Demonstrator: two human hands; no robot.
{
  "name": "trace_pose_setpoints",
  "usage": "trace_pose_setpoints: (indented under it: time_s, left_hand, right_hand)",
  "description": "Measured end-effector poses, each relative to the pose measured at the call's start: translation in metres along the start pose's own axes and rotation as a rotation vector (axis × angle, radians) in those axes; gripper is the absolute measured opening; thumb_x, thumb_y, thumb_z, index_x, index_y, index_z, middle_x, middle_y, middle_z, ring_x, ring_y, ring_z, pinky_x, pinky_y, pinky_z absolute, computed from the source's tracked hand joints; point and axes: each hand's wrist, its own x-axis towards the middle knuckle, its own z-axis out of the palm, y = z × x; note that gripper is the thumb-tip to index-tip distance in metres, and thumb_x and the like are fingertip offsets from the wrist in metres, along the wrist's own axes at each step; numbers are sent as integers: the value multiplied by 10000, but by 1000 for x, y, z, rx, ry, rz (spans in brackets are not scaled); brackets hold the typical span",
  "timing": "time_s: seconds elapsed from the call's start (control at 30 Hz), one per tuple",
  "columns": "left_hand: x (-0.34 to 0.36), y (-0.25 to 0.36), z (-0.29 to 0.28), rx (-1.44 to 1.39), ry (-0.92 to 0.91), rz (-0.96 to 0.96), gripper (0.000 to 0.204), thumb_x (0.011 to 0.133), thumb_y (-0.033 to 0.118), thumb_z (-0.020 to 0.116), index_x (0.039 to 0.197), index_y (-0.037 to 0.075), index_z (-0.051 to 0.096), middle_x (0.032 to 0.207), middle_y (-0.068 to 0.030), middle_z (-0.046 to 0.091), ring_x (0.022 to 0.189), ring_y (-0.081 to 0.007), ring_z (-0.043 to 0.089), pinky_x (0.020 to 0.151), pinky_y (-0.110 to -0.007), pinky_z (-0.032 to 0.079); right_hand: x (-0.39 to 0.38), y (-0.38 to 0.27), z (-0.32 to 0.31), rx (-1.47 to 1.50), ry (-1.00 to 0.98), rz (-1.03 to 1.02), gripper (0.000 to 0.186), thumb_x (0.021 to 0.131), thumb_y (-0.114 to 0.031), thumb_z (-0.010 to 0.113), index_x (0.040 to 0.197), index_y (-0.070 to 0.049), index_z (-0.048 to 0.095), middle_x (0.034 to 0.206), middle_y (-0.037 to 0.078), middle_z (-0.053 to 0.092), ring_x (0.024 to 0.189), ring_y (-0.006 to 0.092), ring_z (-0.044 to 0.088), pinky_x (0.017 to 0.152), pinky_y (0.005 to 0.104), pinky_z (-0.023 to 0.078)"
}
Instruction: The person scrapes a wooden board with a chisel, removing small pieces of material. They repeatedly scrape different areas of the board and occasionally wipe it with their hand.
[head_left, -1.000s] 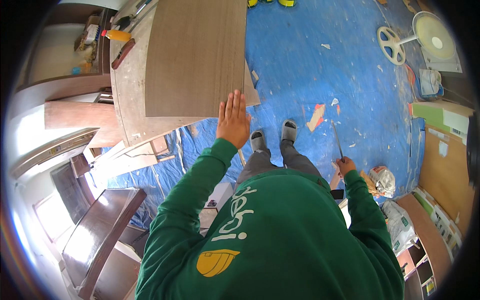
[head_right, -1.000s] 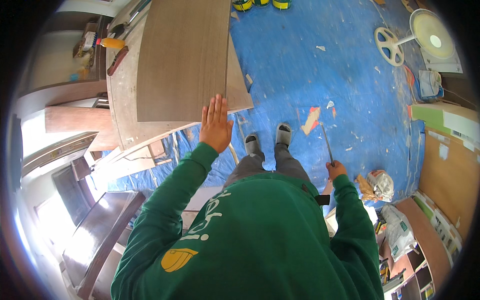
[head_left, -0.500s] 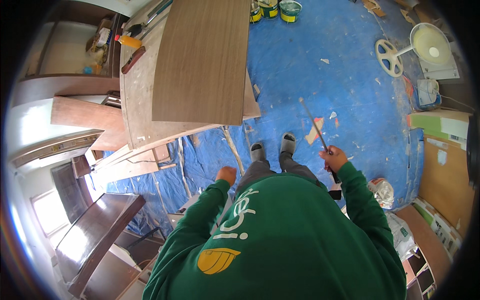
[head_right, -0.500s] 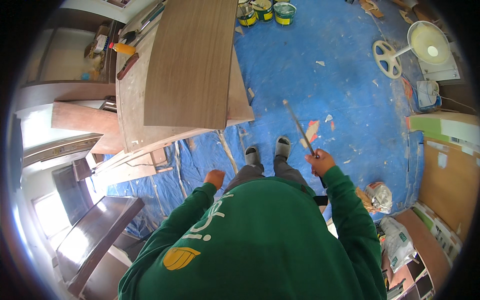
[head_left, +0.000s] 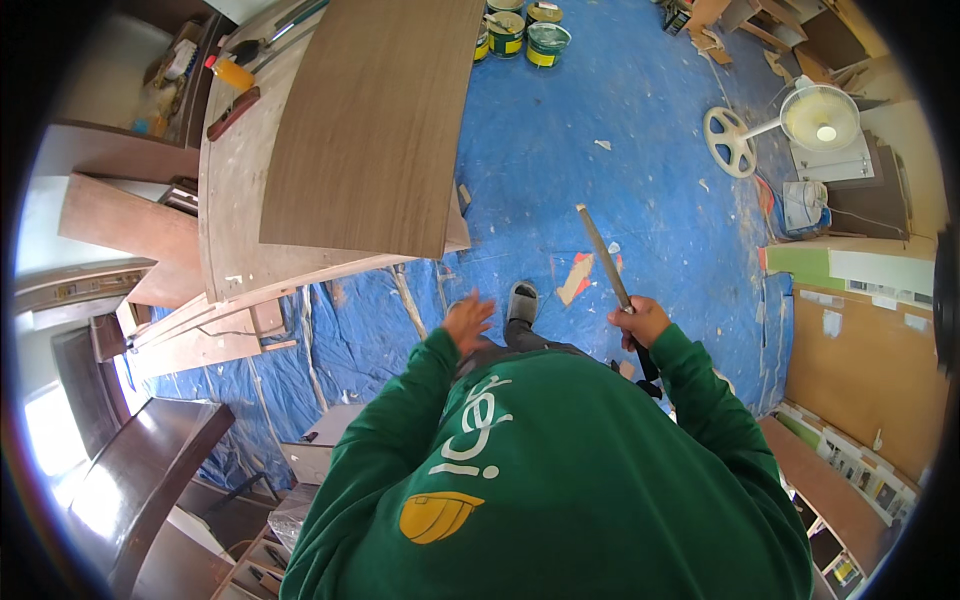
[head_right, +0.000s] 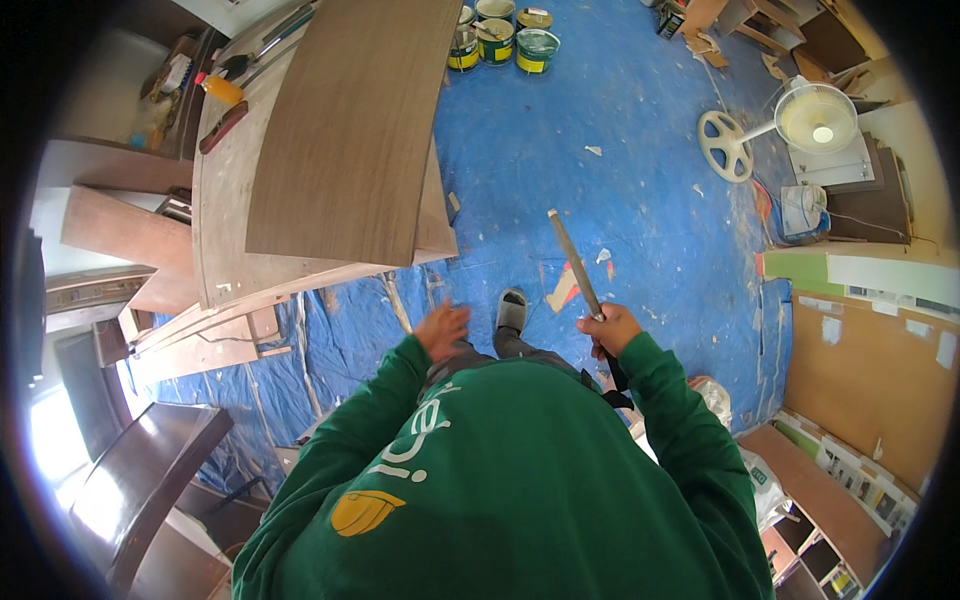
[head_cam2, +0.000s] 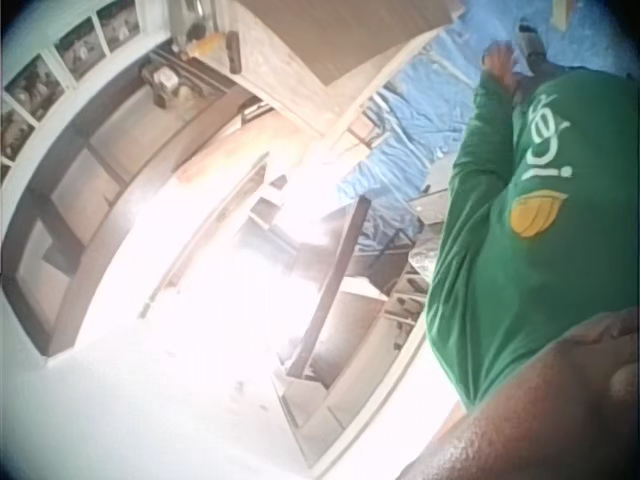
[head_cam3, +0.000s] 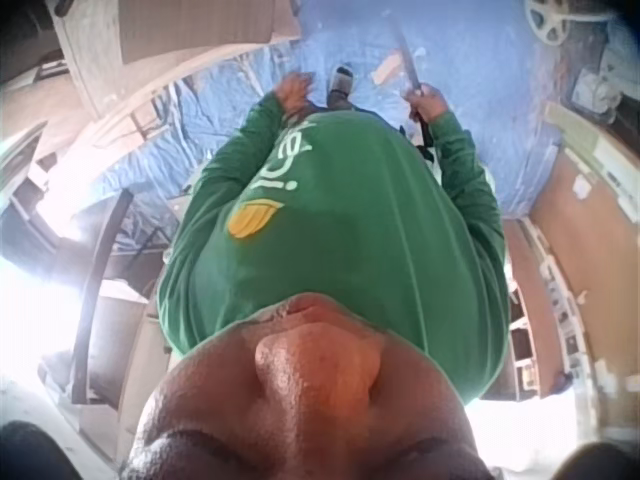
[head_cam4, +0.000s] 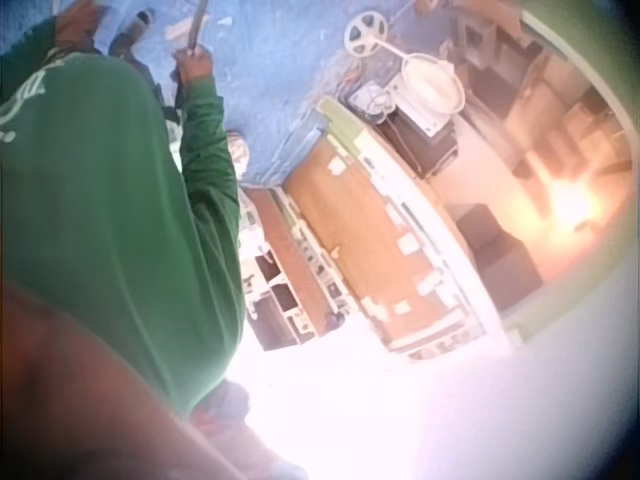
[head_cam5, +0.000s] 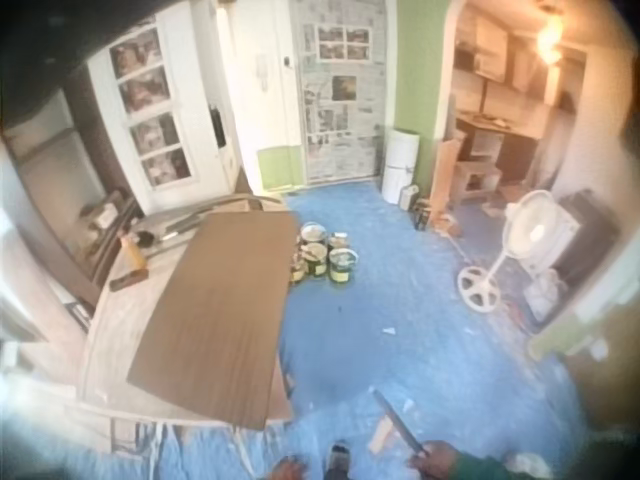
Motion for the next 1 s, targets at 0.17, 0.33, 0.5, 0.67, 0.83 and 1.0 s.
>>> trace_pose_setpoints:
  time_s: [0.17, 0.33, 0.5, 0.67, 0.83, 1.0]
  left_hand:
    - [-31, 216, 24, 310, 155, 638, 735, 954, 314, 648, 1598, 129, 346, 1649, -187, 330, 1522, -351, 334, 1228, -561, 254]
    - [-58, 278, 36, 989, 310, 1124, 711, 819, 90, 647, 1503, 200, 490, 1634, -109, 373, 1523, -334, 327, 1242, -581, 217]
    - [-47, 268, 18, 1071, 592, 959, 756, 843, 86, 610, 1558, 233, 414, 1666, -106, 319, 1564, -345, 228, 1251, -617, 131]
    - [-52, 287, -2, 627, 979, 414, 697, 815, 89, 613, 1500, 119, 490, 1641, -157, 332, 1543, -420, 233, 1223, -668, 149]
    - [-74, 320, 14, 1078, 562, 1213, 558, 860, 163, 624, 1411, 92, 572, 1476, -191, 527, 1434, -359, 444, 1210, -551, 291]
    - [-86, 338, 14, 1079, 121, 1025, 304, 989, 362, 564, 1123, 99, 638, 1092, -139, 672, 1090, -347, 640, 965, -505, 477]
  right_hand:
    - [-7, -32, 17, -28, -47, 24, 225, 893, -171, 747, 939, -3, 604, 646, 60, 564, 484, 193, 630, 437, 330, 503]
    - [-30, -65, 29, -81, -214, -75, 162, 897, -143, 686, 947, -2, 623, 631, 65, 576, 484, 184, 622, 444, 330, 502]
    - [-51, -79, 13, -227, -223, -216, 177, 907, -163, 676, 942, 2, 623, 638, 53, 586, 481, 175, 614, 445, 314, 498]
    - [-62, -77, 1, -224, -207, -236, 191, 914, -171, 698, 925, 2, 619, 637, 52, 585, 481, 170, 614, 445, 313, 507]
    - [-56, -82, 6, -242, -176, -276, 204, 921, -189, 705, 952, 1, 638, 640, 50, 592, 487, 165, 610, 451, 311, 494]
    - [-57, -99, 0, -786, -14, -676, 222, 913, -254, 711, 892, -37, 669, 630, 105, 592, 568, 248, 611, 559, 388, 474]
